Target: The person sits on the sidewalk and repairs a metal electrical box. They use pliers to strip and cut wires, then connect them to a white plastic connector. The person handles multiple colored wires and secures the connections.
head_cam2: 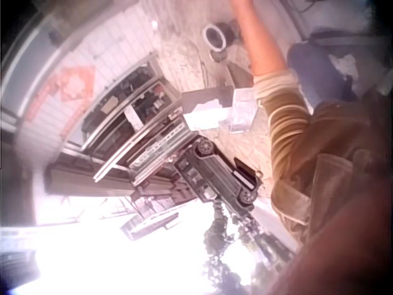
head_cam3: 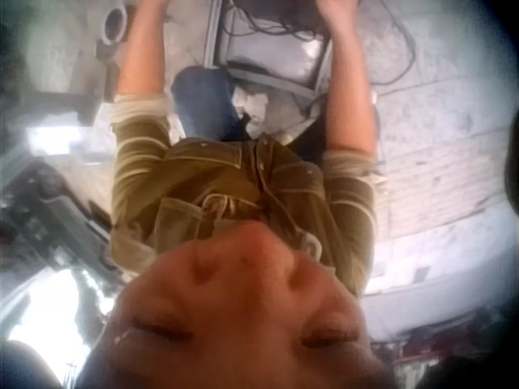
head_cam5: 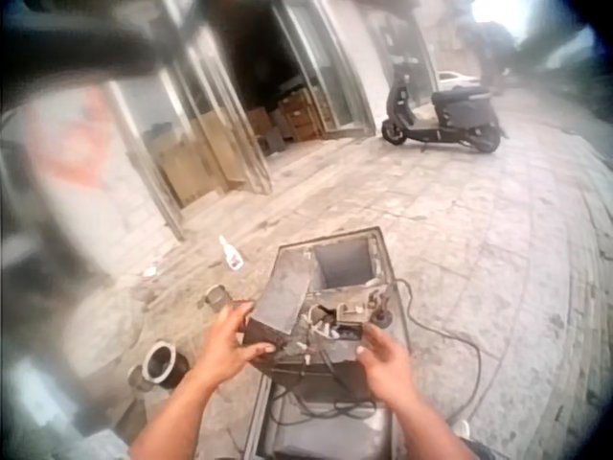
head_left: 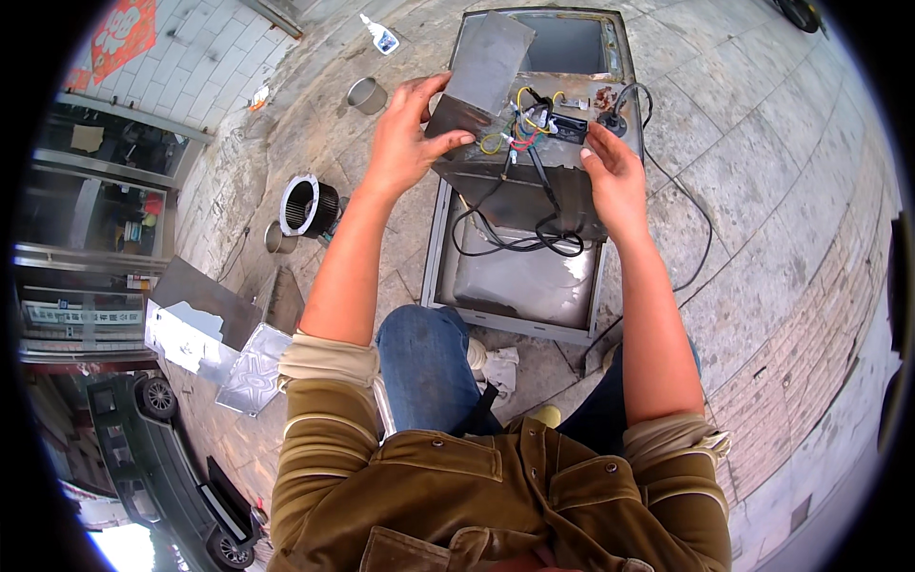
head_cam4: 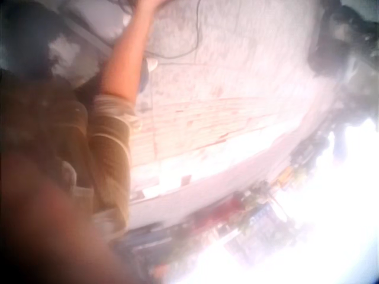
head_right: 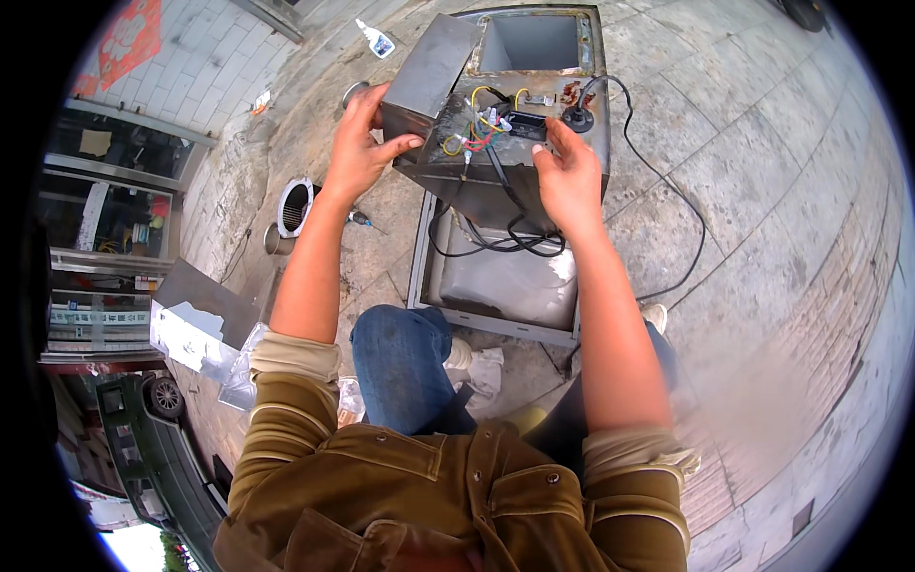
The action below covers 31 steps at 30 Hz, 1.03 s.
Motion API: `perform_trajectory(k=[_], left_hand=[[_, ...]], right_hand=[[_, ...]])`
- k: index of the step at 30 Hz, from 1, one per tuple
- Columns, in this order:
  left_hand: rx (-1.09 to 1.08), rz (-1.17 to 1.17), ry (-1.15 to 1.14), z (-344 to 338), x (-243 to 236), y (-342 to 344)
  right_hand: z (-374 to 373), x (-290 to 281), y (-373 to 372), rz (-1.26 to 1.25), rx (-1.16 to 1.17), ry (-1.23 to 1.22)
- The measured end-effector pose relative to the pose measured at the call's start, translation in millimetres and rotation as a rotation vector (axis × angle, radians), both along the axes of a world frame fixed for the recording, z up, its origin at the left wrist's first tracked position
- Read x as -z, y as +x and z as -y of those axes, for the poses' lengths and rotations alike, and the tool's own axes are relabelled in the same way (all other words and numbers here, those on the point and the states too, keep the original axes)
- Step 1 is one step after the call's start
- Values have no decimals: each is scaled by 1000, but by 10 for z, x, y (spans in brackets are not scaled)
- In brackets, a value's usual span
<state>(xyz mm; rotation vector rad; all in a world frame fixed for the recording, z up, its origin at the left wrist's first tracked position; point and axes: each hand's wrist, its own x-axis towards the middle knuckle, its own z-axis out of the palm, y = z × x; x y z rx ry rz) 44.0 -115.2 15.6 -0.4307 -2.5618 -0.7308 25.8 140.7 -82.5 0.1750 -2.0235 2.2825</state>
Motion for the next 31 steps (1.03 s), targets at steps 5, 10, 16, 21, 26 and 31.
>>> perform_trajectory(k=[5,10,16,21,26,31], left_hand=[[10,-8,29,11,26,16],[-83,-19,119,118,122,109],[-319,-181,247,151,421,409],[-224,192,83,-184,810,787],[-227,336,-149,-432,944,642],[-75,243,93,-858,919,471]], right_hand=[[9,-14,20,9,99,82],[1,-251,256,91,-115,463],[-42,-67,467,-4,-208,850],[71,91,453,-4,-181,785],[120,222,415,6,-184,728],[80,166,456,22,-101,748]])
